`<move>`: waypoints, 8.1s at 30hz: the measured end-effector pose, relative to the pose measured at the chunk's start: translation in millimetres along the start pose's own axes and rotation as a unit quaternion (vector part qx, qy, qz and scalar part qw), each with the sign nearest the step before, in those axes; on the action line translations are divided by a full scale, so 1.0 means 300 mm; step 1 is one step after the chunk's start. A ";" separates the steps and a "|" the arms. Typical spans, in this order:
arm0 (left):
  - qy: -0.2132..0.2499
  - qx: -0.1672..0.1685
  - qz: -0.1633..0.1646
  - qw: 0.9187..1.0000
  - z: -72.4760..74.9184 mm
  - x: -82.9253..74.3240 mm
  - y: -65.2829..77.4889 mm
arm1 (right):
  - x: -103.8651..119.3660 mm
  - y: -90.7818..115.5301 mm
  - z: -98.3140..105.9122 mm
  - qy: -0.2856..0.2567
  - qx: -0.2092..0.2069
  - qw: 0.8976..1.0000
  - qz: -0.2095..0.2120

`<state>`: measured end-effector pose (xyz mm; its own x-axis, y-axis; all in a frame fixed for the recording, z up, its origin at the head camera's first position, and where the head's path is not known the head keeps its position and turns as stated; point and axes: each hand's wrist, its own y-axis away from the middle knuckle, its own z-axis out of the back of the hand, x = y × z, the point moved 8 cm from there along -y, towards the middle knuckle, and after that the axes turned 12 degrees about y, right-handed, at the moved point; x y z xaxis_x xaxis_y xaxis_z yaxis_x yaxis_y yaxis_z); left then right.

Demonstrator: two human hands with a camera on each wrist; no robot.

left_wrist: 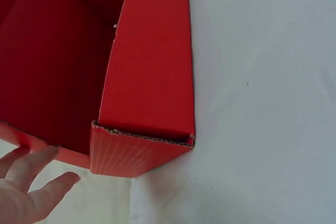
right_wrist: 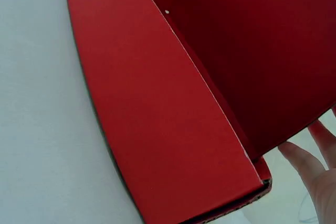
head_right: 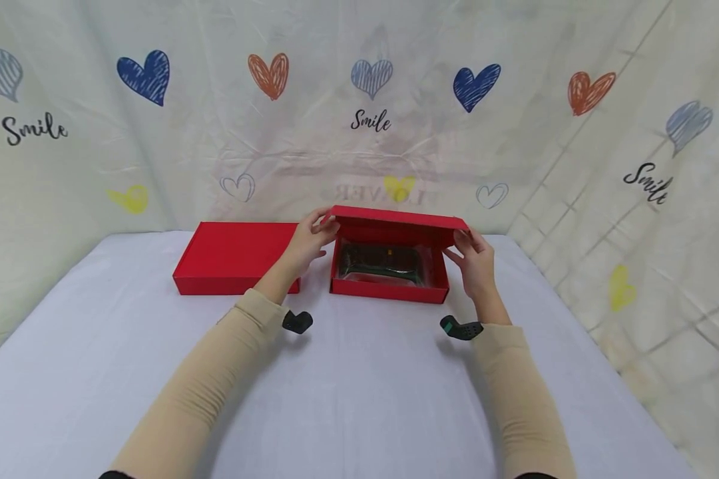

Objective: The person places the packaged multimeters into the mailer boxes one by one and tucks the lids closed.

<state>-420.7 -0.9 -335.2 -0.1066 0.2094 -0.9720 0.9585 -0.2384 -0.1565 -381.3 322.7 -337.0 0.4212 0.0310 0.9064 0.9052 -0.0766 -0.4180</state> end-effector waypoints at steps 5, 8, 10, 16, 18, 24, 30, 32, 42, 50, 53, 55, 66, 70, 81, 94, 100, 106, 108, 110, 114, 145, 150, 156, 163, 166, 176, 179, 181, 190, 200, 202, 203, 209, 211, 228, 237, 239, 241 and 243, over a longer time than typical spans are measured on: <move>-0.037 0.000 -0.012 0.999 0.010 0.002 0.003 | -0.011 0.003 0.012 0.016 0.008 1.000 -0.008; -0.069 -0.002 -0.018 0.997 0.014 0.001 0.010 | -0.007 0.010 0.017 0.024 0.017 1.000 -0.009; -0.081 0.002 -0.022 0.996 0.011 -0.001 0.016 | -0.002 0.015 0.020 0.034 0.022 0.999 -0.006; -0.090 0.015 -0.026 0.995 0.002 0.002 0.032 | 0.008 0.026 0.025 0.057 0.047 0.997 -0.009; -0.095 0.020 -0.024 0.995 0.002 0.004 0.038 | 0.008 0.031 0.031 0.069 0.058 0.996 -0.015; -0.145 0.054 -0.025 0.988 0.002 0.002 0.050 | 0.012 0.056 0.055 0.163 0.095 0.982 -0.027; -0.203 0.077 -0.029 0.976 0.007 -0.005 0.074 | 0.010 0.071 0.056 0.265 0.133 0.954 -0.045; -0.209 0.079 -0.029 0.974 0.007 -0.005 0.081 | 0.008 0.072 0.056 0.297 0.138 0.943 -0.051; -0.239 0.093 -0.011 0.967 0.013 0.013 0.103 | 0.003 0.087 0.048 0.324 0.185 0.925 -0.073; -0.268 0.104 -0.023 0.958 0.020 0.027 0.127 | -0.026 0.112 0.056 0.295 0.275 0.905 -0.133; -0.274 0.108 -0.022 0.956 0.018 0.037 0.137 | -0.036 0.130 0.055 0.276 0.304 0.898 -0.159; -0.275 0.109 -0.020 0.955 0.015 0.042 0.141 | -0.041 0.138 0.054 0.267 0.314 0.895 -0.168; -0.304 0.108 -0.019 0.946 0.007 0.052 0.151 | -0.054 0.146 0.053 0.220 0.333 0.904 -0.154; -0.337 0.114 -0.021 0.934 -0.006 0.042 0.149 | -0.055 0.139 0.048 0.252 0.308 0.906 -0.145; -0.450 0.175 -0.053 0.874 -0.076 0.035 0.136 | -0.026 0.114 0.011 0.393 0.256 0.872 -0.140; -0.499 0.189 -0.053 0.844 -0.082 0.068 0.170 | -0.064 0.130 0.007 0.451 0.259 0.845 -0.125; -0.508 0.197 -0.033 0.838 -0.082 0.078 0.170 | -0.071 0.127 0.005 0.460 0.263 0.839 -0.125; -0.521 0.192 0.005 0.832 -0.093 0.083 0.142 | -0.062 0.112 -0.016 0.483 0.264 0.828 -0.109; -0.525 0.187 0.017 0.830 -0.096 0.085 0.126 | -0.062 0.107 -0.030 0.492 0.267 0.823 -0.100; -0.532 0.184 0.024 0.826 -0.098 0.088 0.112 | -0.065 0.103 -0.045 0.500 0.271 0.818 -0.089; -0.567 0.186 0.031 0.802 -0.100 0.108 0.095 | -0.080 0.106 -0.072 0.522 0.285 0.800 -0.072; -0.557 0.203 0.096 0.800 -0.119 0.165 0.121 | -0.131 0.116 -0.079 0.529 0.320 0.780 -0.092; -0.548 0.207 0.101 0.804 -0.116 0.172 0.126 | -0.132 0.120 -0.085 0.527 0.323 0.782 -0.079; -0.544 0.209 0.110 0.805 -0.113 0.183 0.131 | -0.142 0.118 -0.080 0.536 0.323 0.777 -0.074; -0.548 0.211 0.120 0.801 -0.112 0.179 0.138 | -0.138 0.120 -0.092 0.537 0.322 0.777 -0.062; -0.556 0.213 0.119 0.795 -0.115 0.184 0.135 | -0.139 0.118 -0.090 0.543 0.318 0.775 -0.060; -0.583 0.198 0.113 0.780 -0.122 0.184 0.123 | -0.156 0.089 -0.080 0.575 0.299 0.760 -0.061; -0.597 0.187 0.092 0.774 -0.134 0.169 0.111 | -0.154 0.083 -0.081 0.569 0.301 0.763 -0.059; -0.606 0.180 0.080 0.770 -0.138 0.162 0.104 | -0.155 0.082 -0.083 0.563 0.308 0.764 -0.061; -0.594 0.190 0.074 0.778 -0.156 0.188 0.085 | -0.160 0.078 -0.073 0.567 0.319 0.756 -0.071; -0.562 0.184 0.142 0.794 -0.158 0.186 0.104 | -0.165 0.039 -0.092 0.608 0.332 0.720 -0.043; -0.563 0.178 0.148 0.793 -0.155 0.184 0.105 | -0.169 0.032 -0.097 0.609 0.332 0.719 -0.040; -0.565 0.175 0.150 0.792 -0.153 0.183 0.106 | -0.171 0.030 -0.099 0.609 0.333 0.719 -0.039; -0.562 0.170 0.151 0.796 -0.148 0.181 0.110 | -0.182 0.026 -0.101 0.616 0.334 0.712 -0.040; -0.558 0.169 0.151 0.799 -0.149 0.182 0.110 | -0.180 0.027 -0.098 0.618 0.330 0.712 -0.038; -0.549 0.166 0.157 0.804 -0.146 0.195 0.102 | -0.073 0.087 -0.016 0.571 0.266 0.774 -0.070; -0.548 0.170 0.154 0.804 -0.151 0.189 0.101 | -0.069 0.125 0.054 0.553 0.245 0.790 -0.103; -0.547 0.172 0.152 0.805 -0.152 0.190 0.102 | -0.074 0.134 0.055 0.548 0.250 0.790 -0.114; -0.546 0.172 0.150 0.806 -0.152 0.192 0.102 | -0.078 0.143 0.052 0.543 0.256 0.791 -0.121; -0.547 0.173 0.152 0.805 -0.152 0.197 0.102 | -0.082 0.150 0.048 0.538 0.261 0.792 -0.125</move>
<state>-385.6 47.5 -389.5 -0.2320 -0.8236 -0.5175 0.8730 -0.4109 0.2626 -350.1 332.9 -378.9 0.1876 -0.9082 0.3742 0.9708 0.2294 0.0699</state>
